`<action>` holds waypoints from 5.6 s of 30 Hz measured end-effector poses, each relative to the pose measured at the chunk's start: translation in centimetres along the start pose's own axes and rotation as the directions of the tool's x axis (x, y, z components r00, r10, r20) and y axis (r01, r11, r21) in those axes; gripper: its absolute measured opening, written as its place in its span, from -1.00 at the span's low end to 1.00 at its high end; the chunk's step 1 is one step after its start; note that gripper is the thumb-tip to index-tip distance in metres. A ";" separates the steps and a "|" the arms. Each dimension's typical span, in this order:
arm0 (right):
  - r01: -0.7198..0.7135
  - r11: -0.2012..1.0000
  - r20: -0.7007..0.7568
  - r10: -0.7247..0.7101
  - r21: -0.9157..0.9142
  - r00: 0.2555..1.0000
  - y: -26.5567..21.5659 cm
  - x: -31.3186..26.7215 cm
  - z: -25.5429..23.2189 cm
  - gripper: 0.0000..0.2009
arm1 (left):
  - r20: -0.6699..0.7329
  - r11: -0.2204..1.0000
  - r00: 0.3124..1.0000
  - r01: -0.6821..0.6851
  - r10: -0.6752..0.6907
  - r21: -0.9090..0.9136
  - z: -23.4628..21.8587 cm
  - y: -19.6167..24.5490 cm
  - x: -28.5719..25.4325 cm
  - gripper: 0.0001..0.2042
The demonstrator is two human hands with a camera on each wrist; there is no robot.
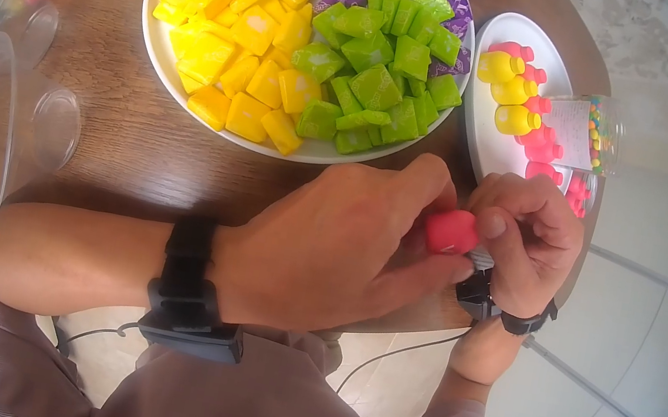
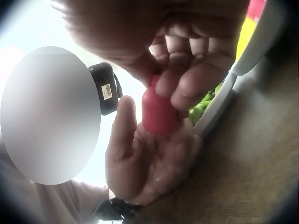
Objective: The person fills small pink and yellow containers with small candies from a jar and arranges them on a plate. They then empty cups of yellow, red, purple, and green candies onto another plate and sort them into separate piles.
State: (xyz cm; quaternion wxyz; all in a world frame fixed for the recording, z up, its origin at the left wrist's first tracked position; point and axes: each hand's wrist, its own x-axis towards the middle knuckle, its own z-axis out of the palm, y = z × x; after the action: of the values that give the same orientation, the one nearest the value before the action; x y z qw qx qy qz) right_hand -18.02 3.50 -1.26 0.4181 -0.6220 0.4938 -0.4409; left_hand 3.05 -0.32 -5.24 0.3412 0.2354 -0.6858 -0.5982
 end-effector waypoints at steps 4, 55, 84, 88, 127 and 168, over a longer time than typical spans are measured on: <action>0.056 0.995 -0.051 -0.052 0.079 0.997 0.1 0.0 0.2 -0.90 | 0.049 0.999 0.999 0.016 -0.017 0.029 0.0 -0.1 -0.1 -0.68; 0.113 0.993 0.029 -0.112 -0.022 0.993 0.0 0.1 0.1 -0.85 | 0.070 0.999 0.997 0.026 -0.028 0.021 0.0 -0.5 -0.2 -0.69; 0.071 0.997 0.036 -0.071 -0.006 0.997 0.1 0.1 0.1 -0.87 | 0.063 1.000 0.998 0.010 -0.011 0.030 0.1 -0.5 -0.2 -0.67; 0.084 0.996 0.008 -0.084 0.026 0.996 0.2 0.1 0.4 -0.88 | 0.129 0.998 0.989 0.067 -0.069 0.020 -0.5 0.2 0.0 -0.67; 0.112 0.994 0.033 -0.112 0.004 0.993 0.2 0.1 0.3 -0.87 | 0.142 0.998 0.989 0.022 -0.030 0.057 -0.3 0.1 -0.1 -0.67; 0.149 0.979 0.124 -0.132 -0.136 0.983 0.2 0.4 0.2 -0.85 | 0.097 0.990 0.994 -0.062 0.050 0.126 0.0 -0.5 -0.2 -0.67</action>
State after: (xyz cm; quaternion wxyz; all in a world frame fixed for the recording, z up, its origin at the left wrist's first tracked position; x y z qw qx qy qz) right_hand -17.84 3.08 -1.40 0.3671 -0.7085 0.4544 -0.3959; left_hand 3.12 -0.26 -5.80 0.3094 0.2093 -0.7444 -0.5534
